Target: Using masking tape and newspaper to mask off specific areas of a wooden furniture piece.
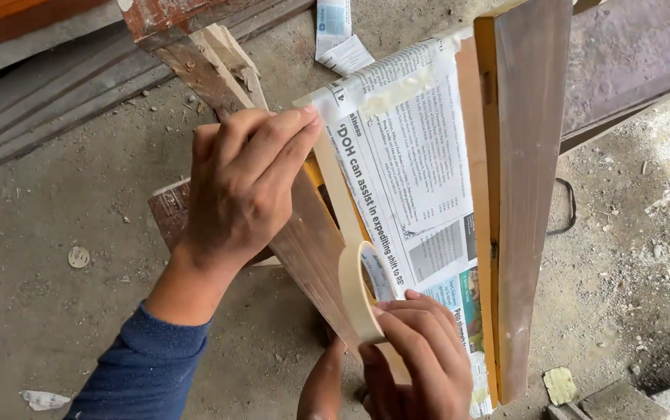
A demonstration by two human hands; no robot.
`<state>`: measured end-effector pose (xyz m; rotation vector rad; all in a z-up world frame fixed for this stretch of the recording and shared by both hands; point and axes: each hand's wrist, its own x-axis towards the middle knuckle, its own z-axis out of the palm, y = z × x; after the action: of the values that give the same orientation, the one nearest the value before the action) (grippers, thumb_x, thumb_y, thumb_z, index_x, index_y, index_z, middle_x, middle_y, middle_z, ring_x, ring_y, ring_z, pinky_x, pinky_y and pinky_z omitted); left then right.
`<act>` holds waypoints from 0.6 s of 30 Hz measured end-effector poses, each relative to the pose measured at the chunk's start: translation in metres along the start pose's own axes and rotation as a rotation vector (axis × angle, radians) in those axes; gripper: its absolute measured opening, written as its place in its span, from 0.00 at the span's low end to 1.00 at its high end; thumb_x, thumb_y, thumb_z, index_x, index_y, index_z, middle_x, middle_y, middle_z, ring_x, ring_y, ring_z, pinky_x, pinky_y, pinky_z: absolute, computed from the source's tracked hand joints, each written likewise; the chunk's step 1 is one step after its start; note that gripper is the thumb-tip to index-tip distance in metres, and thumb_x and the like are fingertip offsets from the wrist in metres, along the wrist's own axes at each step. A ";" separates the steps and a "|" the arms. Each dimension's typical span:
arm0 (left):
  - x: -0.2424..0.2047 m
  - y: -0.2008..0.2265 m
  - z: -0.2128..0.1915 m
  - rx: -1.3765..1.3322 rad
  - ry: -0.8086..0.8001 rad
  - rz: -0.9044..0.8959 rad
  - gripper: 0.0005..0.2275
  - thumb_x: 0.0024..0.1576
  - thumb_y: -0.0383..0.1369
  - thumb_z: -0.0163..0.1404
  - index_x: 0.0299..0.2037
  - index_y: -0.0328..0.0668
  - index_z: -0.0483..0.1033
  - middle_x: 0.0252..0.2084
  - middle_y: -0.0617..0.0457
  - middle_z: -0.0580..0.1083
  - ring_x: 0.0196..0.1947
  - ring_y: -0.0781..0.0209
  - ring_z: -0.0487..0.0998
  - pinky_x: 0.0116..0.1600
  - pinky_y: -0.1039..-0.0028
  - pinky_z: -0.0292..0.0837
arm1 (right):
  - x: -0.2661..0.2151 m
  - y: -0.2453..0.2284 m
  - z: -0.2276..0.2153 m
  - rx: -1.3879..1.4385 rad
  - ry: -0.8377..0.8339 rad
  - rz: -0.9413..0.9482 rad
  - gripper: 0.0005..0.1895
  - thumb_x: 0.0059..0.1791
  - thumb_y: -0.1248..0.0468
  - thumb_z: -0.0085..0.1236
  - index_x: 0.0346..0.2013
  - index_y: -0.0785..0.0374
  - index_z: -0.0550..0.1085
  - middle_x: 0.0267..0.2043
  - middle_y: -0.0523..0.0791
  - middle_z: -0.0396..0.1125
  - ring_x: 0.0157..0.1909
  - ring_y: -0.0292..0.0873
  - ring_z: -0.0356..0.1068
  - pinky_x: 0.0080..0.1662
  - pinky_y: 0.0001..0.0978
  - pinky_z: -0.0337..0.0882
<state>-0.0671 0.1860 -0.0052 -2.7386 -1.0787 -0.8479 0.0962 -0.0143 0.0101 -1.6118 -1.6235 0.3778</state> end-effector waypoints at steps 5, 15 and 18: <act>-0.003 -0.002 0.005 0.075 0.002 0.073 0.13 0.70 0.28 0.49 0.63 0.39 0.78 0.61 0.61 0.74 0.57 0.63 0.71 0.55 0.69 0.60 | -0.009 -0.001 -0.006 0.072 0.071 0.140 0.26 0.39 0.69 0.68 0.50 0.69 0.70 0.35 0.47 0.73 0.39 0.42 0.78 0.52 0.45 0.76; -0.008 -0.014 0.029 0.192 0.047 0.163 0.11 0.74 0.32 0.47 0.58 0.35 0.79 0.58 0.58 0.71 0.53 0.60 0.67 0.50 0.70 0.59 | -0.063 0.047 -0.046 -0.300 -0.336 0.210 0.30 0.43 0.64 0.67 0.61 0.60 0.76 0.21 0.43 0.70 0.24 0.33 0.73 0.29 0.29 0.75; -0.010 -0.014 0.030 0.182 0.133 0.153 0.10 0.74 0.33 0.46 0.55 0.36 0.78 0.55 0.57 0.71 0.50 0.61 0.66 0.49 0.70 0.59 | -0.087 0.066 -0.046 -0.303 -0.336 0.136 0.25 0.49 0.69 0.59 0.62 0.60 0.72 0.37 0.49 0.76 0.29 0.34 0.78 0.28 0.25 0.73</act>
<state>-0.0681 0.1981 -0.0373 -2.5367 -0.8633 -0.8506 0.1630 -0.1009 -0.0348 -1.9755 -1.8974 0.5144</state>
